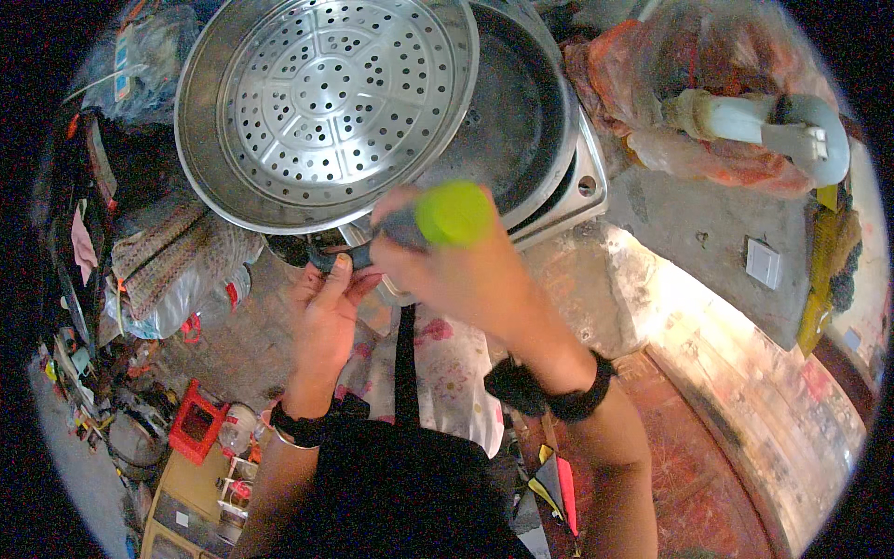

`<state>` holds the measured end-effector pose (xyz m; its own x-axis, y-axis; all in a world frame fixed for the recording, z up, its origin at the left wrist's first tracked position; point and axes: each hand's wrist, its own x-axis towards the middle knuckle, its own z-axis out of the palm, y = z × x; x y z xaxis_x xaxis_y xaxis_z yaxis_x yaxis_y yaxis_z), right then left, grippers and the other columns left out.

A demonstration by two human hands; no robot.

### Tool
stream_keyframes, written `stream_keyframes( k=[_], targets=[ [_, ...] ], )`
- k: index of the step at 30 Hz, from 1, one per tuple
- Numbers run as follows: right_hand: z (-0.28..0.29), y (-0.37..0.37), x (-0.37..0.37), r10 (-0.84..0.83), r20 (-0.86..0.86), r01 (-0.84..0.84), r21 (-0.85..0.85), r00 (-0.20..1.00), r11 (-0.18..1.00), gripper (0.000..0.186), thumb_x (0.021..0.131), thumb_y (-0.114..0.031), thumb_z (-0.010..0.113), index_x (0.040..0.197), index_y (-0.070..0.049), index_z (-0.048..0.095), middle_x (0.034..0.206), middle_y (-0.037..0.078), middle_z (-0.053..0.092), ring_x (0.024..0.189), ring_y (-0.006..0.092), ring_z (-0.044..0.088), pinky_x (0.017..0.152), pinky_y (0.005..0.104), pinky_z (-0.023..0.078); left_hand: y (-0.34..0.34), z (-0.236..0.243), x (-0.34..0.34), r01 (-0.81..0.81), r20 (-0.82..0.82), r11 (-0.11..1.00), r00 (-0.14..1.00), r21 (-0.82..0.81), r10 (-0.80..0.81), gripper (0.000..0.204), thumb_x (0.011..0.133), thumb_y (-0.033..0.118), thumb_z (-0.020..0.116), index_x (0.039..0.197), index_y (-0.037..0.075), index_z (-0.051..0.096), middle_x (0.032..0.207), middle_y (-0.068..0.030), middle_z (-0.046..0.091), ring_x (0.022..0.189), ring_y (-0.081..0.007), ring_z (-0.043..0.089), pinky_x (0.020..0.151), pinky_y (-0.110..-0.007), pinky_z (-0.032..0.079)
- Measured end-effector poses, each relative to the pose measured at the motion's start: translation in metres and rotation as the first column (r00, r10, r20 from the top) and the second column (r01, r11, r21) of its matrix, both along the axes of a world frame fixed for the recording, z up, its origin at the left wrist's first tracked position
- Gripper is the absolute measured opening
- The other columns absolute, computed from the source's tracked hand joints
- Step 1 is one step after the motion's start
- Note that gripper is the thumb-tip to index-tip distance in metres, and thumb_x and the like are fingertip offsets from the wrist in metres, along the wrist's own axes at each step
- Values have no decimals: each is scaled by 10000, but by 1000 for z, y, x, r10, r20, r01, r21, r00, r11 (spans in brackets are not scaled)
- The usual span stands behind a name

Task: The recorder uses a screwdriver to tighten the loose handle of a metal steamer pot.

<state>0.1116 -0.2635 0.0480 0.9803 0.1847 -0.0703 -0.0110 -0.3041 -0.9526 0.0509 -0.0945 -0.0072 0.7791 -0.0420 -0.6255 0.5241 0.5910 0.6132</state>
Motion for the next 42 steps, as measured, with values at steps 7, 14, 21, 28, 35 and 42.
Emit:
stream_keyframes(
  k=[7,14,21,28,35,42],
  targets=[
    [11,11,23,138,33,-131,-167,990,977,151,704,-150,630,734,-4,605,596,188,573,584,372,583,534,412,477,0,2,0,-3,22,1000,1000,-27,4,160,916,96,528,1044,-1,535,960,-115,640,823,-240,660,756,-311,542],
    [18,15,29,204,-181,-260,-387,962,885,173,703,-57,654,862,0,617,670,76,579,609,140,554,585,270,466,-3,3,0,-41,39,998,998,-49,43,144,916,82,526,1024,-14,529,937,-93,629,828,-241,657,742,-304,545],
    [9,8,22,105,-142,-135,-224,984,965,123,695,-12,643,815,12,630,702,57,611,626,92,561,577,230,456,-8,0,-1,-30,26,999,999,-30,31,130,916,83,529,999,-17,543,946,-112,642,841,-252,660,736,-297,546],
    [15,14,1,-50,-14,49,-70,999,996,156,709,-31,641,863,-3,637,784,124,653,704,214,653,660,301,507,-3,7,4,9,13,997,1000,-77,-9,152,924,119,526,1001,-11,538,974,-136,639,891,-262,656,769,-317,547],
    [12,14,-32,-216,-57,214,-30,975,976,173,767,46,578,930,20,631,834,71,643,747,110,603,672,227,471,24,0,5,-5,-109,987,994,-162,-13,305,966,308,430,1077,45,535,1006,-103,633,902,-259,652,753,-375,560],
    [-10,47,-59,-217,162,222,-12,962,975,280,692,14,663,963,-29,610,853,137,646,754,264,646,669,313,510,30,-9,13,58,-95,998,994,-25,-60,229,947,229,490,1006,27,582,898,-64,638,788,-175,651,701,-319,563]
  ],
)
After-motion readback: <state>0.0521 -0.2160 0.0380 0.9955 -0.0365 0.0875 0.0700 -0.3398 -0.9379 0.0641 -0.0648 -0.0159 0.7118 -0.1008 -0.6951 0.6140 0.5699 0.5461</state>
